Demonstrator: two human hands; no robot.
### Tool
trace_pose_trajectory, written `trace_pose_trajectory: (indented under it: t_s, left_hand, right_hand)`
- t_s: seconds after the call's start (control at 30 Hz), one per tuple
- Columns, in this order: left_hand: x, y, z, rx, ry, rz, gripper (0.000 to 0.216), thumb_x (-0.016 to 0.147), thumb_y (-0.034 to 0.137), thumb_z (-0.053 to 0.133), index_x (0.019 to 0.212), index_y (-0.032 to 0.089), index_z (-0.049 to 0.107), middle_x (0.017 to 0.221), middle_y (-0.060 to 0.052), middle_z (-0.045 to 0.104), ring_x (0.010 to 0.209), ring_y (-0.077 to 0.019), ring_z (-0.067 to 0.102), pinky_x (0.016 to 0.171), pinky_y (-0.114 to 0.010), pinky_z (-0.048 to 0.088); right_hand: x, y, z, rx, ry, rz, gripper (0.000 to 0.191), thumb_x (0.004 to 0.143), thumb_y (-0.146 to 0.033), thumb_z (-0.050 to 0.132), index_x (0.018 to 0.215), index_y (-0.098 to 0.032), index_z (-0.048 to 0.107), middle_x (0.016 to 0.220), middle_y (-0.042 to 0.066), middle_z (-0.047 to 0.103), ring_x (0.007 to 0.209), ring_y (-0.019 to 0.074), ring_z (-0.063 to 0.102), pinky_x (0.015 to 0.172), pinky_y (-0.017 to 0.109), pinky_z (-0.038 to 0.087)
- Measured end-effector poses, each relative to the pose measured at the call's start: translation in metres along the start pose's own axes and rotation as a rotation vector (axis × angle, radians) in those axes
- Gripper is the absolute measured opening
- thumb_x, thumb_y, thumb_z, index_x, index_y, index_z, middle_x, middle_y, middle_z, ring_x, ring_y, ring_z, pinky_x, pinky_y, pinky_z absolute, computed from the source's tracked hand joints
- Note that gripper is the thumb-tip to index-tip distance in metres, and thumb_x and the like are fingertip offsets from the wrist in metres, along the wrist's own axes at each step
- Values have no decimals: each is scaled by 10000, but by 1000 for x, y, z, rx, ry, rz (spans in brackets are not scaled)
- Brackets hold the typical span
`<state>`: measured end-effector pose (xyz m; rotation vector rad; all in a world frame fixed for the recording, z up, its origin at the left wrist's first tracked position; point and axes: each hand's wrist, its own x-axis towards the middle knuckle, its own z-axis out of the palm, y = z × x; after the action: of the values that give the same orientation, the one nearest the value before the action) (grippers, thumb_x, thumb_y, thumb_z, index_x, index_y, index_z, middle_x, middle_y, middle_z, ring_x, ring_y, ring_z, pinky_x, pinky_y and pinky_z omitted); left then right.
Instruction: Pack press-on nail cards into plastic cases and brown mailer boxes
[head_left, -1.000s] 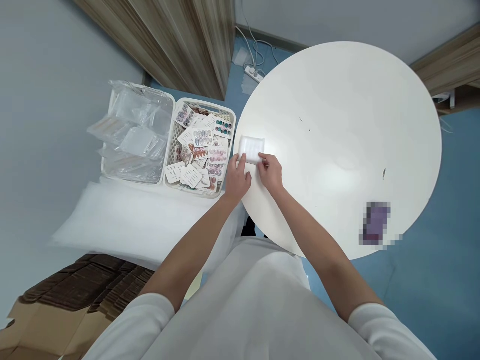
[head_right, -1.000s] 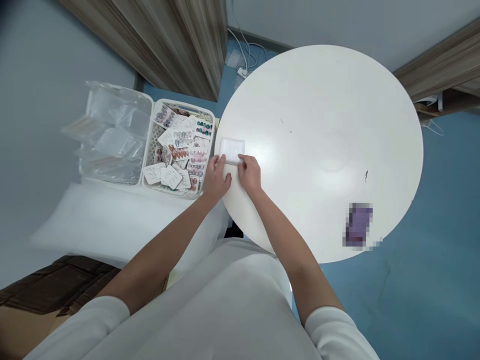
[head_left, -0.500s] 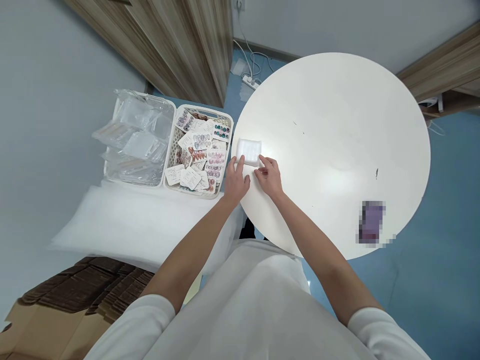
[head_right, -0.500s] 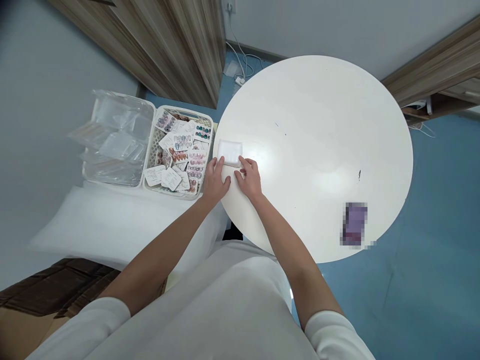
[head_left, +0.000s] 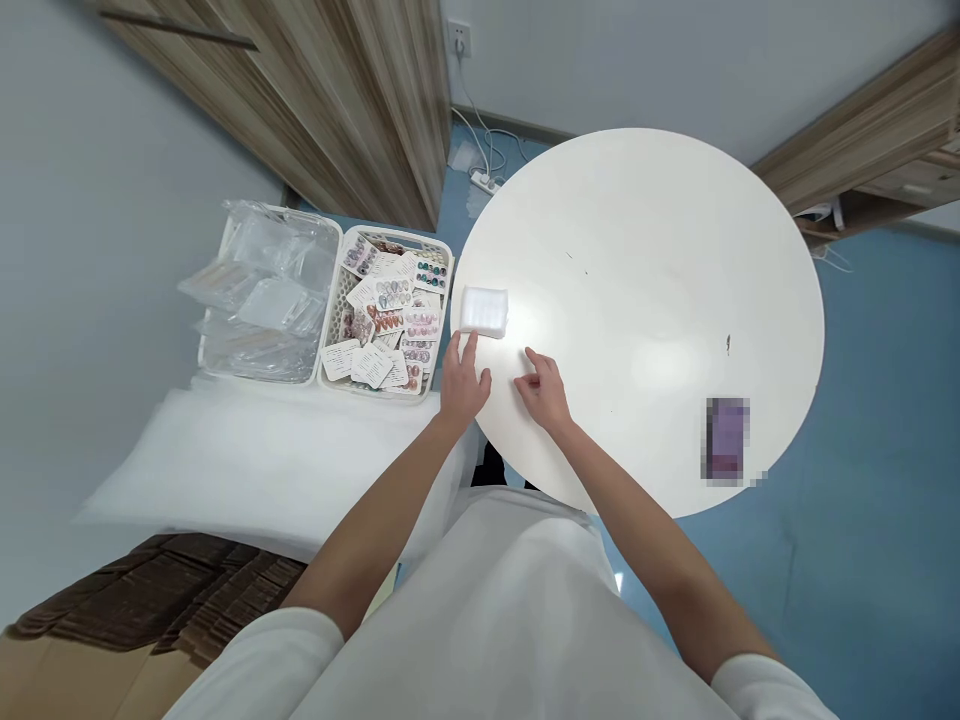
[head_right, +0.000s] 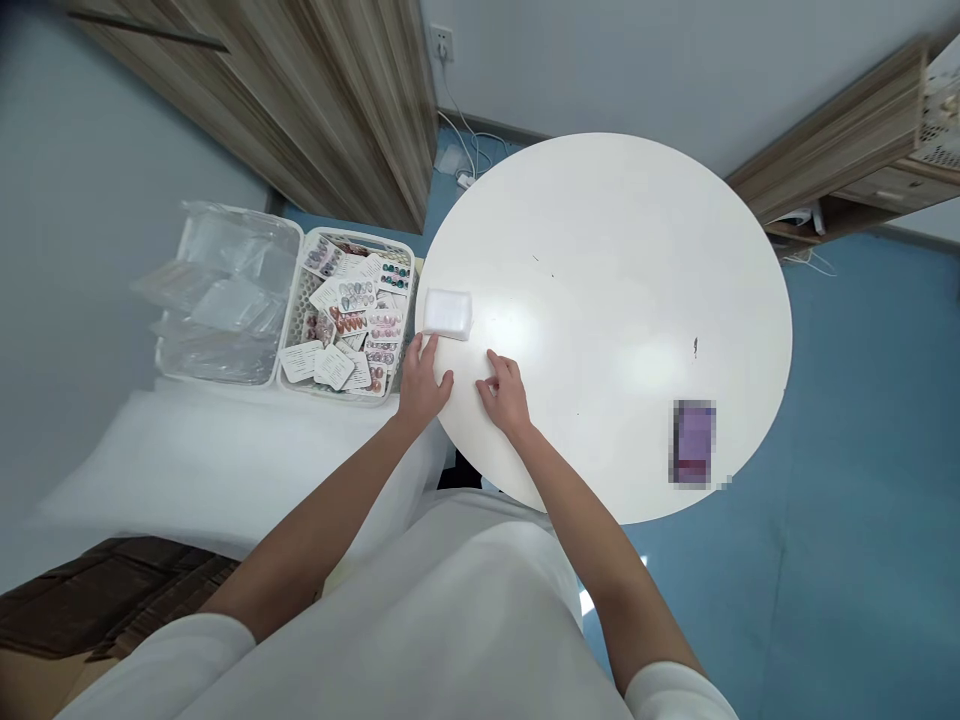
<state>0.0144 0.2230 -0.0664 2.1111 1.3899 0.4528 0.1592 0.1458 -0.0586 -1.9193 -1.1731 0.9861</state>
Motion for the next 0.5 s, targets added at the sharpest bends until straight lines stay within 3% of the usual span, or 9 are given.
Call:
trace_pose_trajectory:
  t_s: [0.2, 0.5]
  left_hand:
    - [-22, 5, 2, 14, 11, -22, 601, 775, 270, 470, 1321, 180, 236, 1373, -139, 245, 1250, -298, 263, 967, -465, 318]
    - [-81, 34, 8, 32, 57, -27, 505, 775, 253, 480, 1253, 171, 338, 1296, -132, 375, 1209, -275, 337, 939, -445, 370]
  right_hand:
    - [-36, 11, -11, -33, -37, 56, 541, 802, -283, 454, 1308, -255, 263, 1197, 94, 410, 745, 122, 545, 762, 351, 474]
    - [-73, 17, -34, -51, -224, 30, 560, 791, -288, 440, 1315, -254, 247, 1155, 70, 468, 719, 111, 536, 737, 340, 485]
